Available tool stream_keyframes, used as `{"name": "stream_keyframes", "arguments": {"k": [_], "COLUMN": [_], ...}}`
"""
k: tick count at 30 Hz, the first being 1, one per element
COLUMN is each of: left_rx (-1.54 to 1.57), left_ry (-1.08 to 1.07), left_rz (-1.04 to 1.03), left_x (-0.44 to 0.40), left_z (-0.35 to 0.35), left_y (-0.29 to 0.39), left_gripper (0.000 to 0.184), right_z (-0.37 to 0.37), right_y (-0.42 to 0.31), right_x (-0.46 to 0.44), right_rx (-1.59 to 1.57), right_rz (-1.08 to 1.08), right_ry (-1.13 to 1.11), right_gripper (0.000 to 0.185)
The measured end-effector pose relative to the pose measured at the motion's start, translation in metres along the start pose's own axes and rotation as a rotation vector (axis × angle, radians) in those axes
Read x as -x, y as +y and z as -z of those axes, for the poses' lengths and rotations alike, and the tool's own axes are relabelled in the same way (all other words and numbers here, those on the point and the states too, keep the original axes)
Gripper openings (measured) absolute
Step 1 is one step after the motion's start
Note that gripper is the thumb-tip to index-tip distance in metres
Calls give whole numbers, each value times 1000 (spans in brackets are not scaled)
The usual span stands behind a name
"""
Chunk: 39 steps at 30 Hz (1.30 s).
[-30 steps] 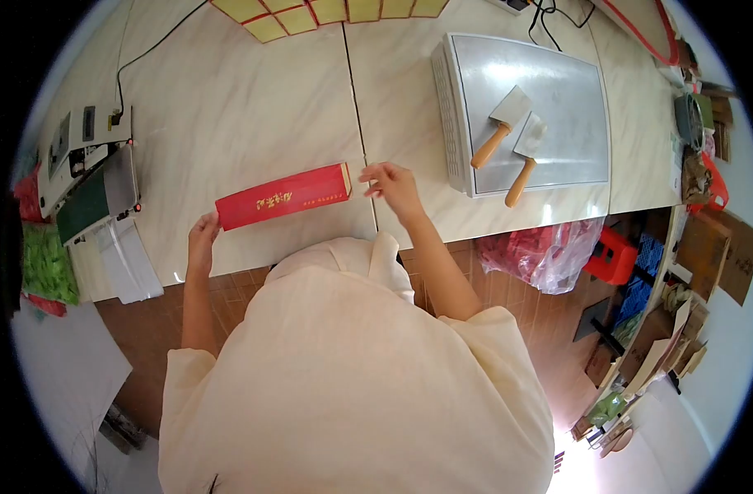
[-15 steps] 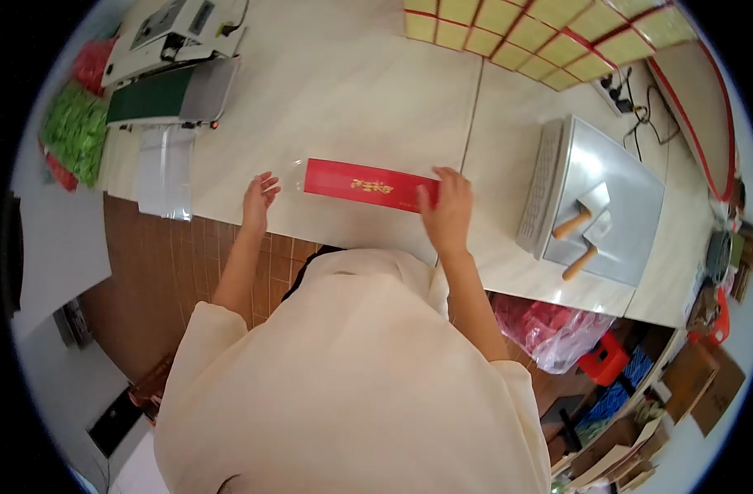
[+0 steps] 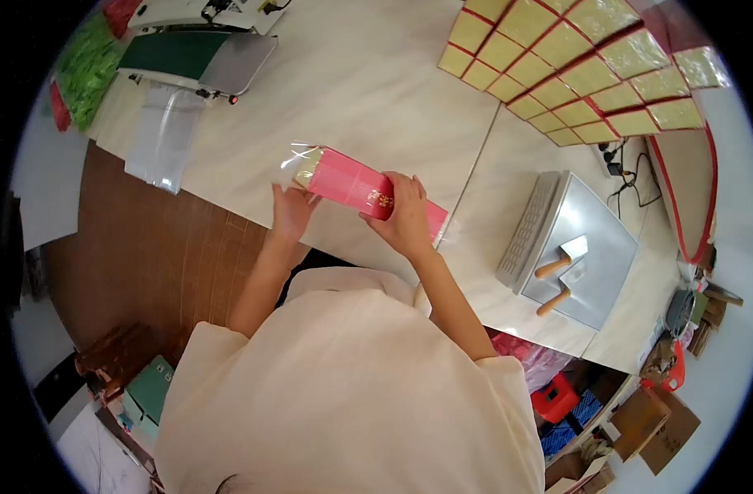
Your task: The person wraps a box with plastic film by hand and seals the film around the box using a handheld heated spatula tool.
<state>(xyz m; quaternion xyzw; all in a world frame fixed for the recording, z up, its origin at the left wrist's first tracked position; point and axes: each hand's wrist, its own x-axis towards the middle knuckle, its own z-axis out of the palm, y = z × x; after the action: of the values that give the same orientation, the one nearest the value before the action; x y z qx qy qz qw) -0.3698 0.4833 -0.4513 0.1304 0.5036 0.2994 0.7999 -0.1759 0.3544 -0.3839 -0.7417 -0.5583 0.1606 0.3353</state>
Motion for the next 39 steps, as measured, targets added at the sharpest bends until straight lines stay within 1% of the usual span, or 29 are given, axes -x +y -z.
{"name": "stream_keyframes", "arguments": {"k": [1, 2, 3, 5, 6, 7, 9, 10, 12, 13, 15, 16, 17, 19, 20, 21, 22, 23, 24, 25, 27, 29, 30, 32, 33, 35, 36, 38, 39], "left_rx": [-28, -57, -68, -296, -358, -381, -602, -623, -713, -733, -859, -882, -897, -900, -901, -942, -987, -997, -1167, -1338, -1422, -1553, -1568, -1651, -1658, -1816, -1819, -1868, -1867], "left_ry": [-141, -286, -308, -392, -409, -444, -551, -593, -549, -596, -618, -540, -458, -404, -419, -438, -444, -421, -508, -586, -609, -577, -555, -562, -557, -527, -523, -548, -536], "left_rz": [-143, -286, -278, -338, -377, -361, -512, -493, -575, -556, -786, -871, -958, -1208, -1204, -1263, -1329, -1344, -1308, -1263, -1251, -1208, -1215, -1137, -1142, -1107, -1109, -1176, -1173], "left_x": [15, 26, 32, 43, 56, 62, 70, 64, 48, 46, 53, 49, 47, 77, 86, 94, 103, 113, 123, 131, 137, 139, 141, 146, 148, 153, 154, 153, 153], "left_z": [-22, -39, -49, -66, -81, -88, -99, -99, -97, -100, -113, -115, -119, -146, -156, -162, -163, -165, -171, -176, -185, -189, -191, -196, -197, -199, -199, -197, -196], "left_y": [12, 21, 28, 38, 39, 35, 26, 19, 10, 11, 21, 28, 31, 43, 44, 46, 50, 52, 51, 48, 35, 29, 27, 22, 20, 17, 15, 9, 7], "left_gripper": [87, 88, 88, 91, 91, 91, 84, 84, 85, 85, 81, 76, 71, 42, 42, 34, 26, 26, 21, 17, 18, 21, 21, 23, 23, 25, 25, 23, 23], "right_z": [5, 7, 9, 12, 10, 7, -1, -8, -6, -2, 10, 26, 43, 76, 92, 115, 134, 152, 161, 166, 168, 174, 171, 168, 167, 167, 166, 167, 169], "right_y": [-4, -5, -5, -1, 5, 11, 18, 25, 24, 23, 21, 17, 23, 40, 51, 63, 74, 87, 106, 125, 153, 140, 147, 162, 166, 171, 169, 158, 148], "right_x": [2, 5, 8, 15, 20, 27, 38, 43, 48, 50, 58, 63, 72, 92, 108, 123, 140, 159, 173, 192, 222, 216, 218, 225, 227, 226, 227, 229, 228], "right_rx": [-38, -28, -72, -106, -115, -127, -93, -66, -72, -61, 121, 154, 178, 120, 155, 328, 389, 555, 637, 808, 1042, 1010, 991, 858, 848, 767, 763, 638, 638], "right_rz": [34, 25, 19, -1, -37, -78, -137, -155, -228, -262, -195, -181, -222, -254, -375, -429, -502, -553, -693, -782, -881, -1101, -1089, -1238, -1236, -1286, -1284, -1200, -1191], "right_ry": [80, 97, 122, 182, 181, 183, 254, 264, 273, 312, 309, 352, 385, 632, 774, 868, 966, 950, 1001, 927, 674, 544, 541, 560, 561, 600, 600, 818, 813], "right_gripper": [76, 76, 76, 75, 77, 78, 78, 78, 76, 76, 76, 66, 66, 56, 45, 39, 33, 29, 26, 27, 33, 35, 35, 31, 31, 29, 29, 28, 28]}}
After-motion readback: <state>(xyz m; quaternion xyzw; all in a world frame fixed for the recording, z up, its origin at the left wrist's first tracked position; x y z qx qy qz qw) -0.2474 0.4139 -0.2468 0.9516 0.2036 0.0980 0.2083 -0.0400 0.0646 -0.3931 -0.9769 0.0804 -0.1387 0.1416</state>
